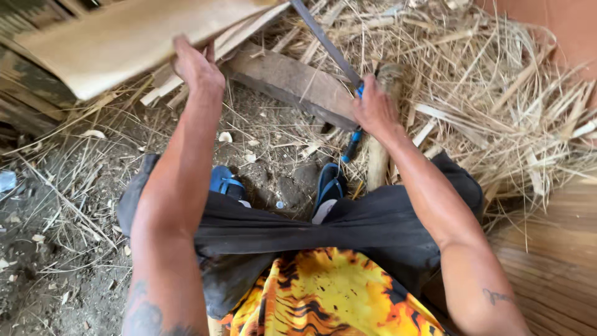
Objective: The person splits a piece of wood into thin strips using a machete and a wooden mallet. They repeatedly strike the machete to split the wood and then separate the resulting strips by hand.
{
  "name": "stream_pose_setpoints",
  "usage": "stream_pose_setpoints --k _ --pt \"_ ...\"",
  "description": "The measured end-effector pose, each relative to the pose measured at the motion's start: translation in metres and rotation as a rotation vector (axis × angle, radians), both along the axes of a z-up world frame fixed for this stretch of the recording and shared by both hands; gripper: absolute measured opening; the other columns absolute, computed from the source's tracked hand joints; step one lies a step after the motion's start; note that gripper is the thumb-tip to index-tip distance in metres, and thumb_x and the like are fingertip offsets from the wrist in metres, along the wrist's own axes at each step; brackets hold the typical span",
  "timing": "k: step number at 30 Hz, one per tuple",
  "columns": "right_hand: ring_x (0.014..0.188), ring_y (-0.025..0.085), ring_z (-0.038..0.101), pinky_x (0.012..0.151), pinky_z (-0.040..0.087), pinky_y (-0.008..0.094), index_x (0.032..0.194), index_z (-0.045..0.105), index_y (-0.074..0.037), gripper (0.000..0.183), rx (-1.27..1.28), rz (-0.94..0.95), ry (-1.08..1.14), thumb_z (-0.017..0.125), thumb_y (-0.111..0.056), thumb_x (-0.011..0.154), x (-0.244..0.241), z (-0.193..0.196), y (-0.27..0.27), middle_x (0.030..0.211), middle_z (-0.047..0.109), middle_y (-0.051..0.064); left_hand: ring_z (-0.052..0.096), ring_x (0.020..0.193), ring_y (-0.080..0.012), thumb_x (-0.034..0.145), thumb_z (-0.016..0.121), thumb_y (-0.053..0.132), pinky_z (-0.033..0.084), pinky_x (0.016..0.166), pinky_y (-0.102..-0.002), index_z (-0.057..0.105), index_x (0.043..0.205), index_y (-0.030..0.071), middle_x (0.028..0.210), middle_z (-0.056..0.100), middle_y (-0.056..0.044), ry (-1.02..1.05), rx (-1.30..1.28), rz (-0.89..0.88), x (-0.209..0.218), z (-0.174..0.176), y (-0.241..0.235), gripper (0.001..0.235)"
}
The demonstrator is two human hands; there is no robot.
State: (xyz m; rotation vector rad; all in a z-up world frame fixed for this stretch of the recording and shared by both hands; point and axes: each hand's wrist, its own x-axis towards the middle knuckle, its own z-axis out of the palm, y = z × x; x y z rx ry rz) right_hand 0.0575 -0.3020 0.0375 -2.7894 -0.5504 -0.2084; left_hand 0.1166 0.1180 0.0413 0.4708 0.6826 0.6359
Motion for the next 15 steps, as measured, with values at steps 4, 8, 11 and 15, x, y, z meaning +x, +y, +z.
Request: stream_pose_setpoints --k 4,8,11,15 --pt "0.058 0.015 0.045 0.047 0.040 0.035 0.112 0.043 -0.004 0.031 0.006 0.022 -0.063 0.062 -0.028 0.109 0.000 0.033 0.018 0.076 0.053 0.006 0.066 0.102 -0.0337 0.085 0.073 0.032 0.067 0.079 -0.045 0.047 0.133 -0.002 0.128 0.056 -0.024 0.054 0.114 -0.016 -0.016 0.078 0.004 0.064" --pt "0.046 0.014 0.044 0.033 0.041 0.030 0.108 0.045 -0.005 0.022 0.025 0.132 0.006 0.053 -0.024 0.113 -0.017 0.062 0.050 0.074 0.051 0.006 0.066 0.106 -0.0401 0.082 0.076 0.032 0.068 0.083 -0.048 0.034 0.138 0.000 0.132 0.051 -0.026 0.045 0.000 -0.069 -0.025 0.076 0.022 0.077" --pt "0.048 0.013 0.044 0.035 0.039 0.028 0.110 0.047 -0.004 0.018 -0.025 0.379 -0.276 0.051 -0.020 0.116 -0.020 0.083 0.064 0.074 0.052 0.005 0.055 0.103 -0.0368 0.078 0.077 0.036 0.065 0.075 -0.048 0.037 0.140 -0.003 0.133 0.051 -0.028 -0.052 0.097 -0.042 -0.011 0.068 0.036 0.083" --pt "0.044 0.014 0.043 0.030 0.036 0.030 0.112 0.048 0.000 0.023 -0.203 0.203 -0.030 0.050 -0.023 0.112 -0.007 0.128 0.061 0.071 0.051 0.004 0.054 0.111 -0.0368 0.079 0.081 0.032 0.061 0.082 -0.046 0.026 0.142 0.000 0.139 0.046 -0.026 0.030 0.143 -0.070 -0.006 0.067 0.034 0.089"
